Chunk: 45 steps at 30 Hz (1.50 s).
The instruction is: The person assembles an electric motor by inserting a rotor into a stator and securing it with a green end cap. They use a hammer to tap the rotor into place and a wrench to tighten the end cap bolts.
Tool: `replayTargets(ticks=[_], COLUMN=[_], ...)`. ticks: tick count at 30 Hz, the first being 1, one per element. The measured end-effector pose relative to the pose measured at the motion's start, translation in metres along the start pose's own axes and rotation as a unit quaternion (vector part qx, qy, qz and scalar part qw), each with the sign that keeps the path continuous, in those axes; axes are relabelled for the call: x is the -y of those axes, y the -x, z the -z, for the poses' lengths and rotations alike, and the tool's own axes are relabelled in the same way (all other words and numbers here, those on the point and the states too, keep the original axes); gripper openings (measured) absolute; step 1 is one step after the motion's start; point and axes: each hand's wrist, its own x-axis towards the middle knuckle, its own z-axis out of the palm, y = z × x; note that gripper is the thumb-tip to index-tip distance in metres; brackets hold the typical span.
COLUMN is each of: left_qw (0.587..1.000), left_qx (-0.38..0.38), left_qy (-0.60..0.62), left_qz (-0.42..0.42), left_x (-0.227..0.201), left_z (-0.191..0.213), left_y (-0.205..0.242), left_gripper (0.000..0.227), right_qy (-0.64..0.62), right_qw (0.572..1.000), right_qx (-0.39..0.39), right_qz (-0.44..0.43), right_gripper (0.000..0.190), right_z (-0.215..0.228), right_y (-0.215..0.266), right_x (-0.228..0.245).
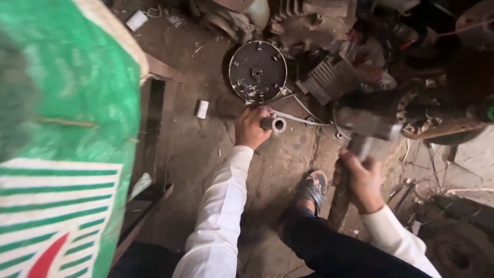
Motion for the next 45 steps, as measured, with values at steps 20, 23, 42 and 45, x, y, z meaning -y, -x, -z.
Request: replayTargets(ticks=[20, 23, 42, 45], left_qw=[0.997, 0.998, 0.994, 0.995], left_qx=[-0.005, 0.018, 0.086, 0.079], left_qy=[-0.015, 0.058, 0.063, 0.050], left_qz=[-0.070, -0.024, -0.023, -0.017], left_x=[-0.049, -0.049, -0.046, -0.051], left_z=[-0.047, -0.052, -0.069, -0.069], left_y=[-0.010, -0.001, -0.002, -0.003], left_gripper=[0.021, 0.028, 0.021, 0.020], right_qy=[0.159, 0.182, 0.218, 0.267], right_qw=[0.982, 0.965, 0.974, 0.961], right_qx=[-0.021, 0.065, -0.050, -0.069], right_qz=[0.097, 0.179, 0.038, 0.013], right_gripper=[0.028, 0.028, 0.039, 0.036], right_z=[0.010, 0.017, 0.039, 0.032], right_y=[0.012, 0.029, 0.045, 0.035], right_x=[0.038, 0.063, 0.079, 0.072])
